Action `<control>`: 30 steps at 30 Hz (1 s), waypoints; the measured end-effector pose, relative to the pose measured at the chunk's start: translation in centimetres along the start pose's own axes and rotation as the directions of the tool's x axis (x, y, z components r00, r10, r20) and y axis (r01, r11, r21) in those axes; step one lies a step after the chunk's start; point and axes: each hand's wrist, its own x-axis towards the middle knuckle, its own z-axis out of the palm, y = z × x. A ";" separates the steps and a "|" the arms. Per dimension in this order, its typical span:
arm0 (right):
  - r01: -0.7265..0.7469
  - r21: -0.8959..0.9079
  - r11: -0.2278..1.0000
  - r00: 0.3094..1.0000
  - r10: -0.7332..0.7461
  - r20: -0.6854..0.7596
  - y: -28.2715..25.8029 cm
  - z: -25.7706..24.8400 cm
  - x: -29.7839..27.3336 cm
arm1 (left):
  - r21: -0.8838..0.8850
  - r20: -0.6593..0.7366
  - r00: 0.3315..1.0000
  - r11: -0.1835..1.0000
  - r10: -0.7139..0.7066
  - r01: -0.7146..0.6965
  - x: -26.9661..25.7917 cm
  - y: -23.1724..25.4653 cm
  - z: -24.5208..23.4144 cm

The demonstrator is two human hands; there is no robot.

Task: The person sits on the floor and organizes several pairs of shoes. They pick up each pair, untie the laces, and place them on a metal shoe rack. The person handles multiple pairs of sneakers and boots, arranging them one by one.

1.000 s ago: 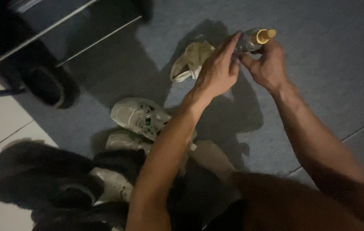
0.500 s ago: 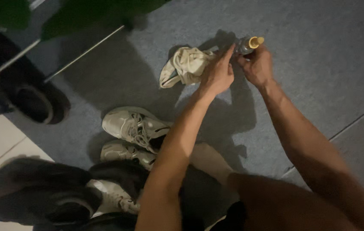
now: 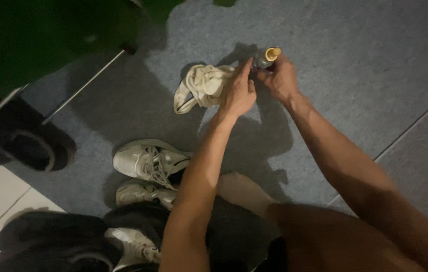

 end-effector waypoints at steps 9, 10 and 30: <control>-0.002 0.058 0.998 1.000 0.000 0.031 -0.8 0.3 -0.1 | 0.054 0.087 0.994 0.996 -0.072 0.067 -0.1 0.8 -1.0; 0.000 0.065 0.998 0.999 -0.002 0.036 -0.7 0.4 -0.1 | 0.061 0.138 0.982 0.990 -0.132 0.125 -0.2 1.2 -1.4; 0.182 -0.776 0.604 0.789 0.381 0.482 -9.8 -3.5 -1.8 | -0.102 -0.098 0.994 0.994 -0.051 0.041 -8.4 2.6 -15.4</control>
